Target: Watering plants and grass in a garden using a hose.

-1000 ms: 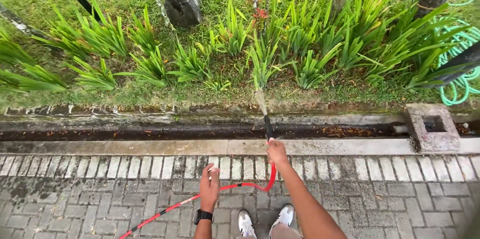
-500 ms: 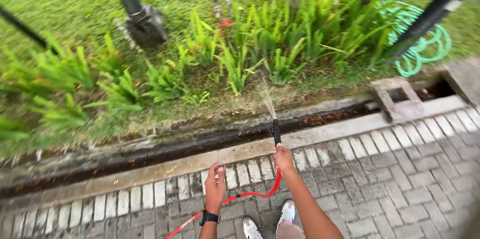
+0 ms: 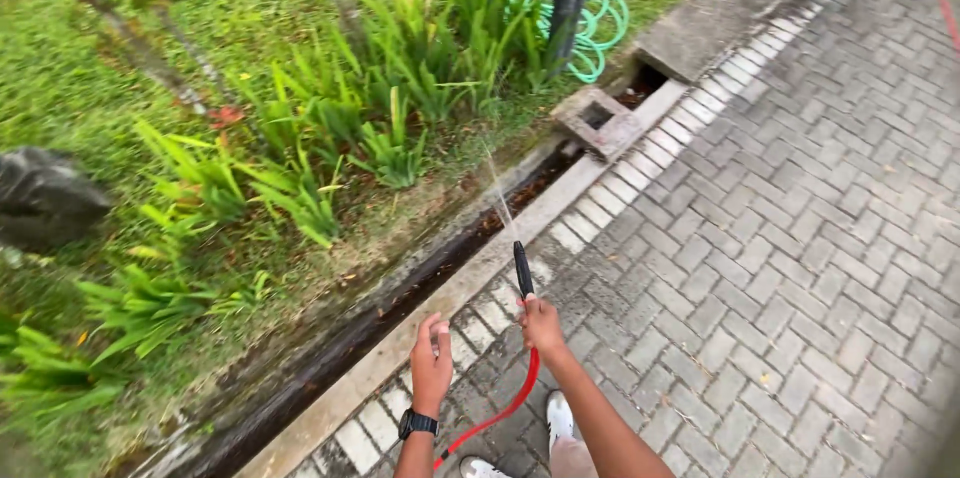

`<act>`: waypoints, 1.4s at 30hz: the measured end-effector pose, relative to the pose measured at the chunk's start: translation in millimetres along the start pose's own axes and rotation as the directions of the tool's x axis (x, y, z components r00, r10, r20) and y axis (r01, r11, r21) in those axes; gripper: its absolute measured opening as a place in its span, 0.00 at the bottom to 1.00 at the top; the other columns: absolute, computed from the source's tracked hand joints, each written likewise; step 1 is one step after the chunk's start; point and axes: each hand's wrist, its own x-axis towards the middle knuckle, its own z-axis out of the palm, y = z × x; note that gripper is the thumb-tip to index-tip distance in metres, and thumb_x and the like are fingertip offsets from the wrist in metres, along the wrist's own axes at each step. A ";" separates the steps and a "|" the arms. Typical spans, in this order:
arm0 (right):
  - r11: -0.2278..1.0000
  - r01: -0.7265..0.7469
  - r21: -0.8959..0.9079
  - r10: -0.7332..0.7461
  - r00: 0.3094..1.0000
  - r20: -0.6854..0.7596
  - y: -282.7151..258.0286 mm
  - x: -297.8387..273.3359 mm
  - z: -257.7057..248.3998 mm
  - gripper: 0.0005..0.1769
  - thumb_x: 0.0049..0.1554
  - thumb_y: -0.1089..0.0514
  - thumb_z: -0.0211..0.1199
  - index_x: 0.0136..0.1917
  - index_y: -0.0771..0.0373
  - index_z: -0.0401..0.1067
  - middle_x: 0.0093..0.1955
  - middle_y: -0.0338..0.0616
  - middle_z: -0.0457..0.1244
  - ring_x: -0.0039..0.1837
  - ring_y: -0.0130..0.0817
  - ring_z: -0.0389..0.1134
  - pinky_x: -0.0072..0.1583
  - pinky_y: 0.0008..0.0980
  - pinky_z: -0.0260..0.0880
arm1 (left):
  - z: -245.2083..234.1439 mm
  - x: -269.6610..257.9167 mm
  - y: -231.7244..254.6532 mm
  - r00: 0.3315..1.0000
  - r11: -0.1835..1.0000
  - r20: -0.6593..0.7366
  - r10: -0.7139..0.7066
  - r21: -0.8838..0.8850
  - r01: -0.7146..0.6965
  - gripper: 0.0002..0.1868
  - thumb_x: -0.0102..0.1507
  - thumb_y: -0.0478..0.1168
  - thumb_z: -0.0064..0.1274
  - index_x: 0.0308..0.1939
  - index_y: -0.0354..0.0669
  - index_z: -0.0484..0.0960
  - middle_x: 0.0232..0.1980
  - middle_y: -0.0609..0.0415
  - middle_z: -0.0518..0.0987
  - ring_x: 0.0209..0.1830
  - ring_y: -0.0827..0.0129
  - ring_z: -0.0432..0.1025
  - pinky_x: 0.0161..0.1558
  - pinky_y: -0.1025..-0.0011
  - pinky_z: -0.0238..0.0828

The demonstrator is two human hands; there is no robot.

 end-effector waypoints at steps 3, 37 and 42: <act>0.999 -0.037 0.035 0.037 0.999 -0.003 -16.3 -10.4 -11.0 0.24 0.68 0.43 0.46 0.49 0.65 0.73 0.26 0.37 0.55 0.19 0.27 0.51 0.23 0.33 0.51 | 21.4 -0.9 10.0 0.999 0.999 0.012 -0.045 0.001 0.045 0.19 0.70 0.45 0.45 0.64 0.44 0.72 0.53 0.49 0.86 0.51 0.62 0.81 0.49 0.66 0.75; 0.902 -0.062 -0.427 0.289 0.822 0.492 20.7 26.1 73.1 0.24 0.67 0.44 0.46 0.51 0.65 0.73 0.27 0.39 0.56 0.21 0.29 0.53 0.25 0.34 0.54 | 13.3 -111.5 -5.1 0.674 0.923 -0.660 -0.332 -0.080 0.377 0.20 0.69 0.46 0.47 0.63 0.44 0.73 0.48 0.46 0.85 0.40 0.65 0.81 0.41 0.68 0.77; 0.868 -0.045 -0.494 0.302 0.839 0.453 24.8 19.6 88.0 0.25 0.66 0.42 0.47 0.49 0.65 0.73 0.26 0.38 0.57 0.23 0.30 0.55 0.26 0.35 0.57 | -10.7 -103.1 21.4 0.646 0.895 -0.651 -0.400 -0.125 0.428 0.22 0.68 0.48 0.45 0.64 0.45 0.71 0.49 0.47 0.86 0.27 0.65 0.77 0.33 0.67 0.74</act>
